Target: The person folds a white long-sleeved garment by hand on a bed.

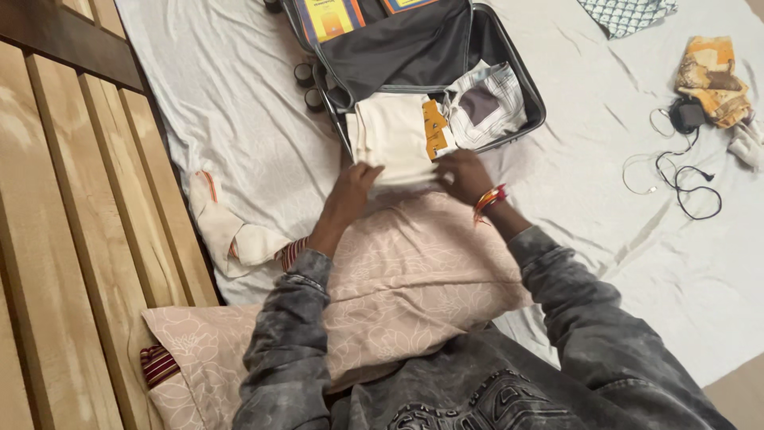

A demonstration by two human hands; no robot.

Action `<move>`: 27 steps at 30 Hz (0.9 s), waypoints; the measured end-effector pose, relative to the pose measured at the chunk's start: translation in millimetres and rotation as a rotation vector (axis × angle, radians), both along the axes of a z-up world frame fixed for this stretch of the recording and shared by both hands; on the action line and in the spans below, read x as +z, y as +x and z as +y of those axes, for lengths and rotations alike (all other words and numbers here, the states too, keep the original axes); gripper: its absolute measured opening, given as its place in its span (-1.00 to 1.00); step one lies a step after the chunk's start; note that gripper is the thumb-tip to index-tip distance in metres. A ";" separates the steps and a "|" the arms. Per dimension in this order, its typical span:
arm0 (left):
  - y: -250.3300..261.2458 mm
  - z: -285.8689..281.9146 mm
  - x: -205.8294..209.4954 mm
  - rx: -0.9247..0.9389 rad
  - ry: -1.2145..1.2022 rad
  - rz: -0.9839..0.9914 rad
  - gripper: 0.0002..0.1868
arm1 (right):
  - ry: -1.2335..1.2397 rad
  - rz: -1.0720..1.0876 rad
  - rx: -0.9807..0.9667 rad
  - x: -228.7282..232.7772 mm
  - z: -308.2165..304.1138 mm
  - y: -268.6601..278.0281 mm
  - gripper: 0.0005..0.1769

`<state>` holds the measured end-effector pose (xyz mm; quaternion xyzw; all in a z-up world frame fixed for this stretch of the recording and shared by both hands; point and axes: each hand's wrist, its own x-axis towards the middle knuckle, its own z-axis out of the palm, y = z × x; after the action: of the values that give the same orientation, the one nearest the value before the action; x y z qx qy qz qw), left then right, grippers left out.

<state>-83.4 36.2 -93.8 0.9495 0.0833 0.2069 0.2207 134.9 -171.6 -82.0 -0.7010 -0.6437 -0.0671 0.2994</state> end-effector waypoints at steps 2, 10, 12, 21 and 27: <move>-11.4 -3.0 -32.9 -0.011 -0.114 0.133 -0.48 | -0.188 0.015 0.028 -22.0 -5.8 -4.2 -0.87; -17.1 -11.6 -77.1 0.041 0.051 0.160 -0.63 | -0.329 0.055 0.039 -41.6 -15.1 -19.2 -0.85; -15.5 -15.0 -72.8 0.056 0.061 0.210 -0.68 | -0.323 0.003 0.059 -34.0 -15.0 -18.7 -0.87; -25.6 -22.6 -63.5 0.002 -0.004 0.254 -0.67 | -0.307 -0.018 0.034 -16.7 -35.4 -34.3 -0.89; -48.8 -47.5 -67.2 0.037 -0.071 0.216 -0.58 | -0.171 0.099 -0.009 -34.2 -55.1 -56.8 -0.83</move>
<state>-132.2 -11.3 -160.9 0.9562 0.1312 0.1045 0.2400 78.1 -226.7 -116.2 -0.7293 -0.6285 0.0214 0.2696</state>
